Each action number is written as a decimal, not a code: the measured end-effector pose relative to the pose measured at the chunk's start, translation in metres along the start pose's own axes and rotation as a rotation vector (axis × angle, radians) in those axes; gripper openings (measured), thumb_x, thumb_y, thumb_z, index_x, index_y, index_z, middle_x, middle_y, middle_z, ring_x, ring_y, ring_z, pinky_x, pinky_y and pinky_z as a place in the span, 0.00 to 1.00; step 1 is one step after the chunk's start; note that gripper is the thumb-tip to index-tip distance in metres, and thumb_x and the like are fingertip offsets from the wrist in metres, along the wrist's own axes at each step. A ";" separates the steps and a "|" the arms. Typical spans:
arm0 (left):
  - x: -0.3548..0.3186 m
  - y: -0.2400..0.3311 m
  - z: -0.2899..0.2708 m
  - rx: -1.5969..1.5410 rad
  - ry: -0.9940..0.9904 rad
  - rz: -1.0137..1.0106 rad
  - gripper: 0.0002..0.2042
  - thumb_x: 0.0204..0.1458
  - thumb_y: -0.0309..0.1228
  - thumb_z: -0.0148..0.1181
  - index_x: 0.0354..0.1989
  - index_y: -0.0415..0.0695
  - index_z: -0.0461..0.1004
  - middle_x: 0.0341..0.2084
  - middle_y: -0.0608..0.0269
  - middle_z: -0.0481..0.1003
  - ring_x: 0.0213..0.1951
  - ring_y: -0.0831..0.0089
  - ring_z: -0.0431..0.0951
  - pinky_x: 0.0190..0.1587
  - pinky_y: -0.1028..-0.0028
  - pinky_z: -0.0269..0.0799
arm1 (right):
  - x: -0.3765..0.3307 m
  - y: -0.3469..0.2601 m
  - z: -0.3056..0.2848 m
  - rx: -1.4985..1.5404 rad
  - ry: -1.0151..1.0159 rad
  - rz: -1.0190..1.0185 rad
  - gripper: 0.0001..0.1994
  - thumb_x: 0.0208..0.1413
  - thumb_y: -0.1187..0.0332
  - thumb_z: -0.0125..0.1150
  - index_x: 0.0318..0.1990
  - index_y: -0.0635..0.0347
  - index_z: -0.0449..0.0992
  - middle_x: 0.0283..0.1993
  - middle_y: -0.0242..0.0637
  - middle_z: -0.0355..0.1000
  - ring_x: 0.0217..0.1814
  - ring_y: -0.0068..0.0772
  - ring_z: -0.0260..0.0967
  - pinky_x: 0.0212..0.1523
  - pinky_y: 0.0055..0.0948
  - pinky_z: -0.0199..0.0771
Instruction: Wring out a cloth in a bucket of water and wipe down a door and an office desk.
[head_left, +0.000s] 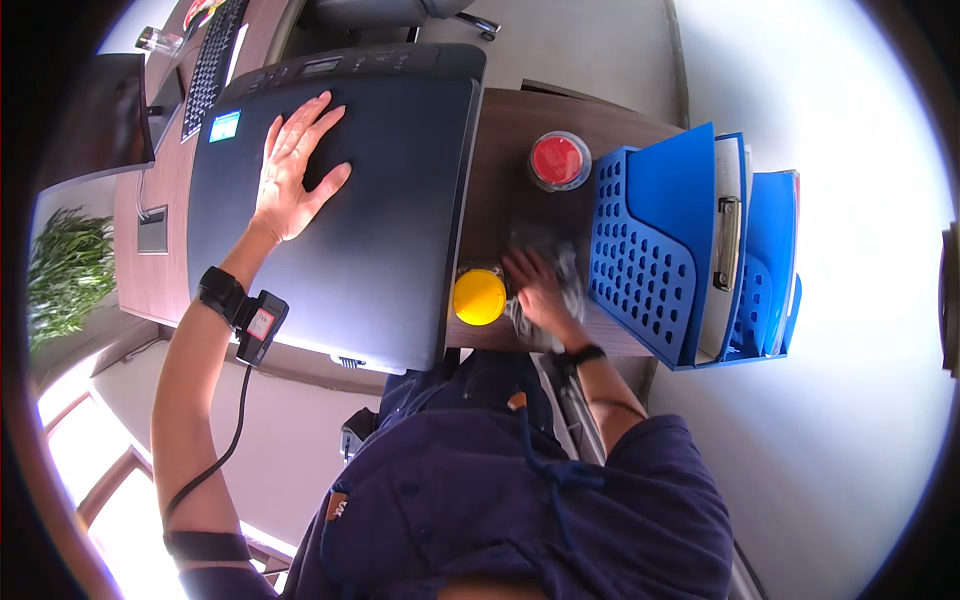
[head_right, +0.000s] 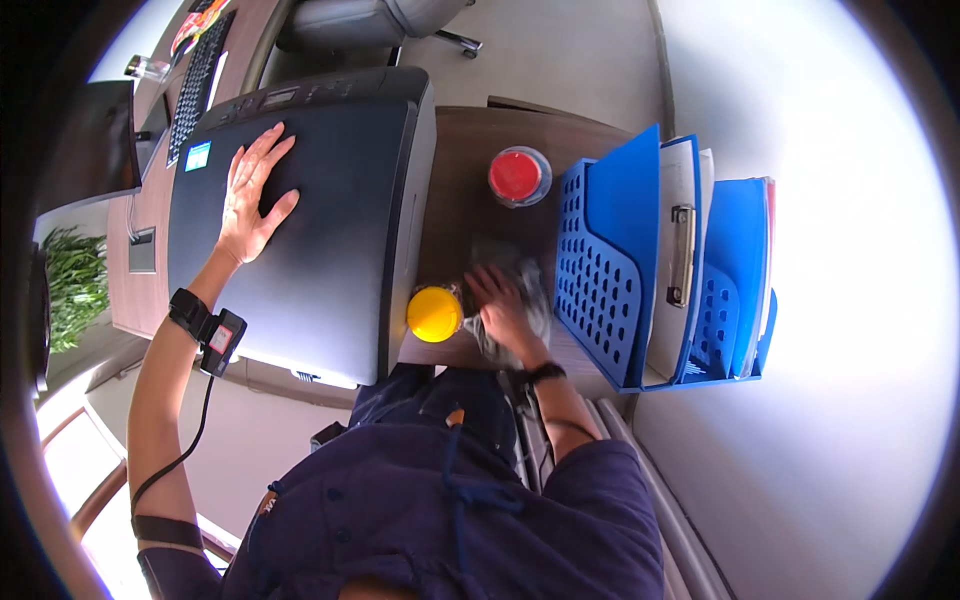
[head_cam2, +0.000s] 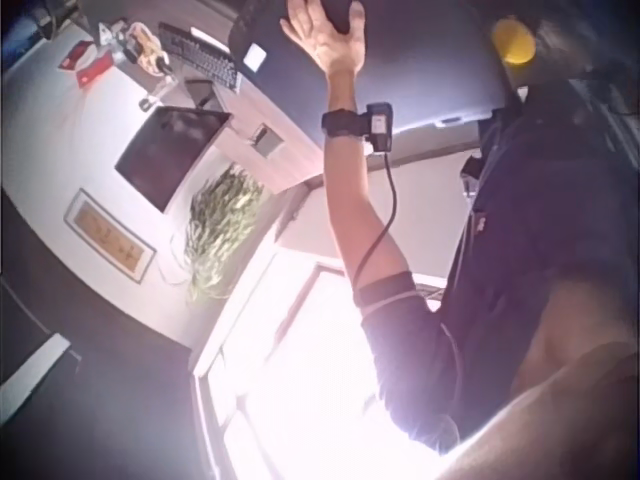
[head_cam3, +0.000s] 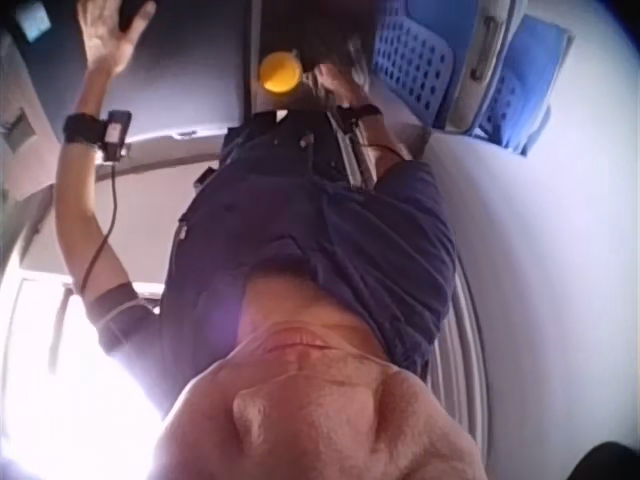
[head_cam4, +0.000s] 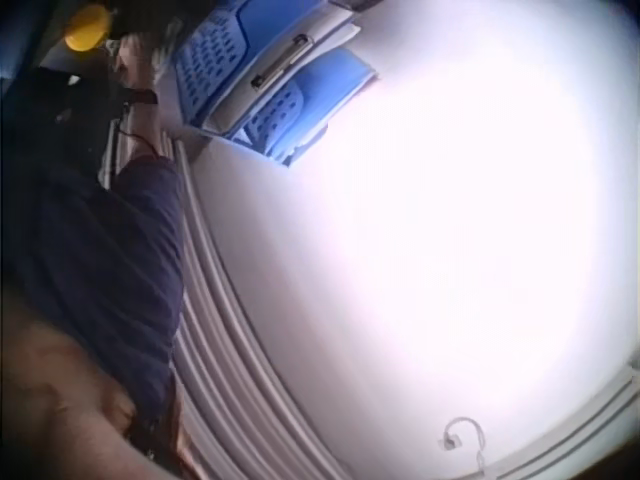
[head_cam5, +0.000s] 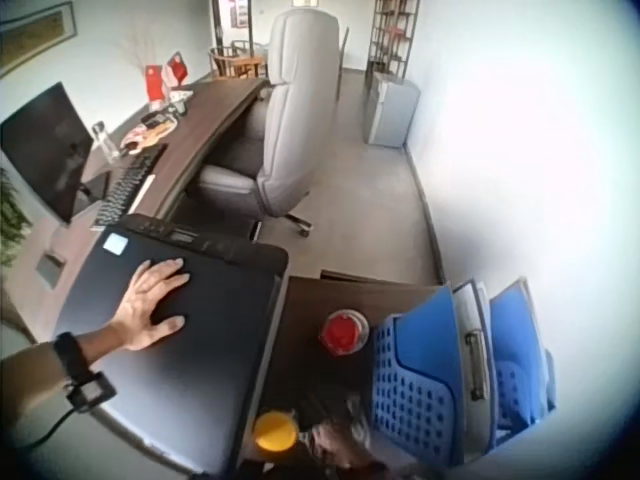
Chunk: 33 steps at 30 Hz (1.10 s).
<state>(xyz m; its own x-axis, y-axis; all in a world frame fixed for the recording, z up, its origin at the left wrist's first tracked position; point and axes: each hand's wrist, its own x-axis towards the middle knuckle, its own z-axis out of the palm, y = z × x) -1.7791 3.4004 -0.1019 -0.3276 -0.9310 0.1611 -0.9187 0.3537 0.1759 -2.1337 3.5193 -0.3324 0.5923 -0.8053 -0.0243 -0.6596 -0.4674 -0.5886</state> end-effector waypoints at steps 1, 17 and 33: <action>-0.003 0.000 0.000 0.001 -0.009 -0.008 0.27 0.47 0.45 0.52 0.58 0.54 0.59 0.61 0.66 0.54 0.63 0.66 0.51 0.63 0.55 0.37 | 0.021 0.003 0.000 0.037 -0.024 -0.017 0.29 0.43 0.77 0.51 0.58 0.58 0.58 0.64 0.40 0.50 0.66 0.46 0.45 0.61 0.38 0.52; -0.003 -0.004 0.004 0.033 0.019 0.014 0.25 0.50 0.48 0.48 0.58 0.56 0.59 0.60 0.66 0.55 0.62 0.67 0.52 0.64 0.56 0.37 | 0.126 0.034 0.010 0.317 -0.049 -0.188 0.31 0.34 0.89 0.43 0.51 0.57 0.68 0.61 0.38 0.57 0.65 0.45 0.48 0.63 0.36 0.51; -0.005 -0.007 0.005 0.026 0.030 0.011 0.25 0.50 0.44 0.51 0.57 0.56 0.59 0.60 0.68 0.55 0.63 0.68 0.51 0.64 0.56 0.37 | -0.020 -0.062 -0.021 0.299 0.169 0.196 0.34 0.34 0.67 0.69 0.53 0.60 0.61 0.53 0.46 0.61 0.57 0.47 0.57 0.56 0.37 0.60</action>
<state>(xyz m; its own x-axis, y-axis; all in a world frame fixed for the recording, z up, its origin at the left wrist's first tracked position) -1.7723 3.4021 -0.1091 -0.3316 -0.9236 0.1926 -0.9205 0.3614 0.1483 -2.1139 3.5567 -0.2784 0.3673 -0.9292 -0.0408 -0.5744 -0.1921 -0.7957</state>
